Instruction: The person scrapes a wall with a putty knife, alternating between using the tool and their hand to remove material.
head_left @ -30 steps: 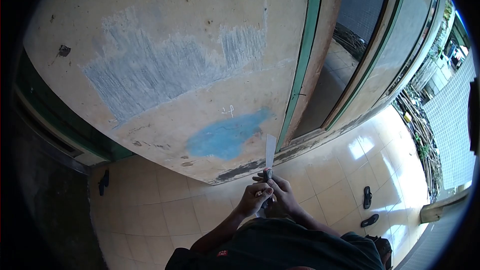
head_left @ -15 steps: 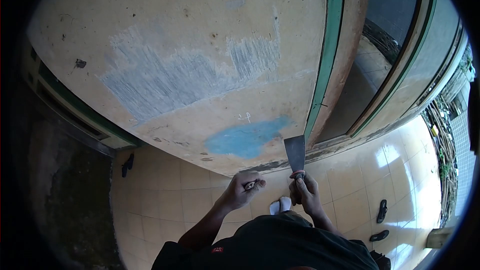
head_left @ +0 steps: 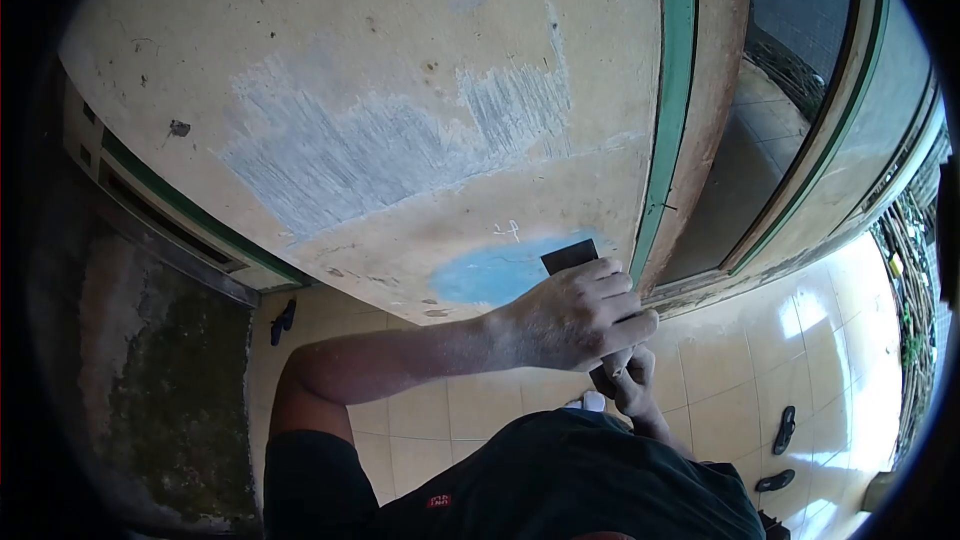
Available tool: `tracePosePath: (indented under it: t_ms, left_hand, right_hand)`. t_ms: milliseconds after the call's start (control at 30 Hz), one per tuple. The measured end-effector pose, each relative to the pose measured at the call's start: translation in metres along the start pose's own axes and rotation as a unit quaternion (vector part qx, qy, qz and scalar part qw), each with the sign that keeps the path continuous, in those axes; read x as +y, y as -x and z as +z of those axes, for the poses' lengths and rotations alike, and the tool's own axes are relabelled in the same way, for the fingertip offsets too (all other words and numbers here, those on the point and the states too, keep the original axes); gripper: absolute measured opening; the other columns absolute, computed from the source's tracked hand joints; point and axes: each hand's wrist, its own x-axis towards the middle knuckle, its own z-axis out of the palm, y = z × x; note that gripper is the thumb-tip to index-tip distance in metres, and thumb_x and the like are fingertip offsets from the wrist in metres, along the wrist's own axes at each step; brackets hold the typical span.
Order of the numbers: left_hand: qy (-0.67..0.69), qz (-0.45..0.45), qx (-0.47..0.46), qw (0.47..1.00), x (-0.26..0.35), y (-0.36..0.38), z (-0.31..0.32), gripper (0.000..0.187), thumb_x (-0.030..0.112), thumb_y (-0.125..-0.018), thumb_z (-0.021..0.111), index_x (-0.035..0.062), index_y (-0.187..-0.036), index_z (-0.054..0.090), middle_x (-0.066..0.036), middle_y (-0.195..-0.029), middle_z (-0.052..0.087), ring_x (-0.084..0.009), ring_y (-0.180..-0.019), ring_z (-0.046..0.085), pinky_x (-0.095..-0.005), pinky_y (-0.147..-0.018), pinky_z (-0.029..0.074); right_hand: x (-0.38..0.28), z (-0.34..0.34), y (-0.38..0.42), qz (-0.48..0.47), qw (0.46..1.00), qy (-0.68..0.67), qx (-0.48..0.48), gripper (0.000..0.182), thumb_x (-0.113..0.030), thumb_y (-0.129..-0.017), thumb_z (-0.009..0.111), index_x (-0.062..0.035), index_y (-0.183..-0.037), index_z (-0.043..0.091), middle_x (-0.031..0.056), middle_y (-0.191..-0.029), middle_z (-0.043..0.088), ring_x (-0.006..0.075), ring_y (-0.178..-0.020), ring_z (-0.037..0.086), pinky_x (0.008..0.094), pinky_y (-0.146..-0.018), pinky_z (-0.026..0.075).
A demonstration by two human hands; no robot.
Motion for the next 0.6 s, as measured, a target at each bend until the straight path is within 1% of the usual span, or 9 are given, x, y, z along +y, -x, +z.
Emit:
tracePosePath:
  t_ms: [33,67,100,200,233,333,367,400,600]
  left_hand:
    - [-0.019,0.016,0.004,1.0,-0.007,-0.005,0.001,0.021,0.023,-0.074,0.065,0.0086,-0.084,0.053,-0.002,-0.068,0.053,-0.018,-0.067,0.057,-0.0358,-0.072,0.047]
    - [-0.019,0.018,0.004,1.0,-0.012,-0.009,-0.001,0.021,0.023,-0.074,0.065,0.0086,-0.084,0.053,-0.002,-0.068,0.053,-0.018,-0.067,0.057,-0.0358,-0.072,0.047]
    - [-0.056,0.028,-0.009,0.998,-0.017,-0.013,-0.004,0.02,0.023,-0.074,0.065,0.0093,-0.083,0.054,-0.002,-0.065,0.052,-0.0175,-0.065,0.056,-0.0347,-0.07,0.046]
    - [-0.115,0.057,-0.009,0.992,-0.041,-0.02,-0.011,0.016,0.024,-0.073,0.065,0.0113,-0.078,0.055,0.0,-0.059,0.052,-0.016,-0.058,0.057,-0.0314,-0.064,0.044]
    - [-0.144,0.061,-0.03,0.987,-0.049,-0.021,-0.013,0.016,0.024,-0.073,0.065,0.0113,-0.077,0.055,0.0,-0.058,0.053,-0.0159,-0.058,0.058,-0.0307,-0.063,0.044]
    - [-0.185,0.07,-0.063,0.978,-0.075,-0.024,-0.024,0.016,0.024,-0.074,0.065,0.0113,-0.076,0.056,-0.001,-0.054,0.053,-0.0162,-0.055,0.058,-0.0305,-0.06,0.044]
    - [-0.183,0.07,-0.085,0.977,-0.083,-0.023,-0.025,0.016,0.024,-0.074,0.065,0.0117,-0.076,0.056,-0.001,-0.054,0.053,-0.0163,-0.055,0.058,-0.0304,-0.059,0.045]
    - [-0.181,0.069,-0.108,0.975,-0.088,-0.022,-0.026,0.016,0.025,-0.073,0.066,0.0121,-0.077,0.056,0.0,-0.055,0.053,-0.0164,-0.054,0.058,-0.0303,-0.059,0.045]
    - [-0.227,0.066,-0.091,0.967,-0.103,-0.015,-0.037,0.02,0.024,-0.067,0.069,0.0144,-0.077,0.054,0.002,-0.054,0.051,-0.0149,-0.054,0.057,-0.0295,-0.061,0.043]
  right_hand:
    - [0.002,0.003,-0.007,-0.053,0.998,0.014,0.02,0.016,-0.013,-0.092,0.052,0.0004,-0.084,0.056,0.0019,-0.066,0.052,0.0063,-0.052,0.042,0.021,-0.047,0.031]
    - [0.005,0.002,-0.014,-0.105,0.993,0.028,0.04,0.018,-0.016,-0.091,0.053,0.0,-0.082,0.055,0.0017,-0.065,0.052,0.0069,-0.051,0.042,0.0212,-0.046,0.03]
    - [0.007,-0.003,-0.024,-0.124,0.989,0.074,0.008,0.021,-0.019,-0.091,0.052,0.0009,-0.085,0.053,0.0008,-0.061,0.048,0.0067,-0.047,0.04,0.0214,-0.044,0.029]
    - [-0.008,0.001,-0.046,-0.104,0.994,-0.005,-0.026,0.019,-0.017,-0.092,0.05,0.002,-0.09,0.05,0.0001,-0.059,0.045,0.0058,-0.045,0.038,0.021,-0.043,0.027]
    - [-0.013,0.001,-0.055,-0.108,0.993,0.012,-0.04,0.02,-0.015,-0.093,0.048,0.0039,-0.099,0.048,-0.0008,-0.058,0.042,0.0048,-0.046,0.037,0.0208,-0.044,0.026]
    - [-0.024,0.003,-0.074,-0.104,0.993,0.025,-0.043,0.021,-0.012,-0.094,0.046,0.0063,-0.105,0.047,-0.0013,-0.058,0.041,0.0048,-0.046,0.035,0.0211,-0.044,0.025]
    - [-0.027,0.005,-0.078,-0.1,0.993,0.033,-0.045,0.025,-0.009,-0.094,0.045,0.0081,-0.113,0.046,-0.0014,-0.06,0.041,0.0047,-0.048,0.034,0.0213,-0.044,0.024]
    - [-0.028,0.009,-0.082,-0.099,0.993,0.033,-0.048,0.025,-0.009,-0.094,0.045,0.0081,-0.113,0.046,-0.0014,-0.06,0.041,0.0047,-0.048,0.034,0.0213,-0.044,0.024]
    - [-0.026,0.024,-0.109,-0.104,0.993,0.028,-0.051,0.031,-0.007,-0.094,0.045,0.0089,-0.12,0.043,-0.0013,-0.063,0.041,0.0043,-0.051,0.036,0.0213,-0.044,0.026]
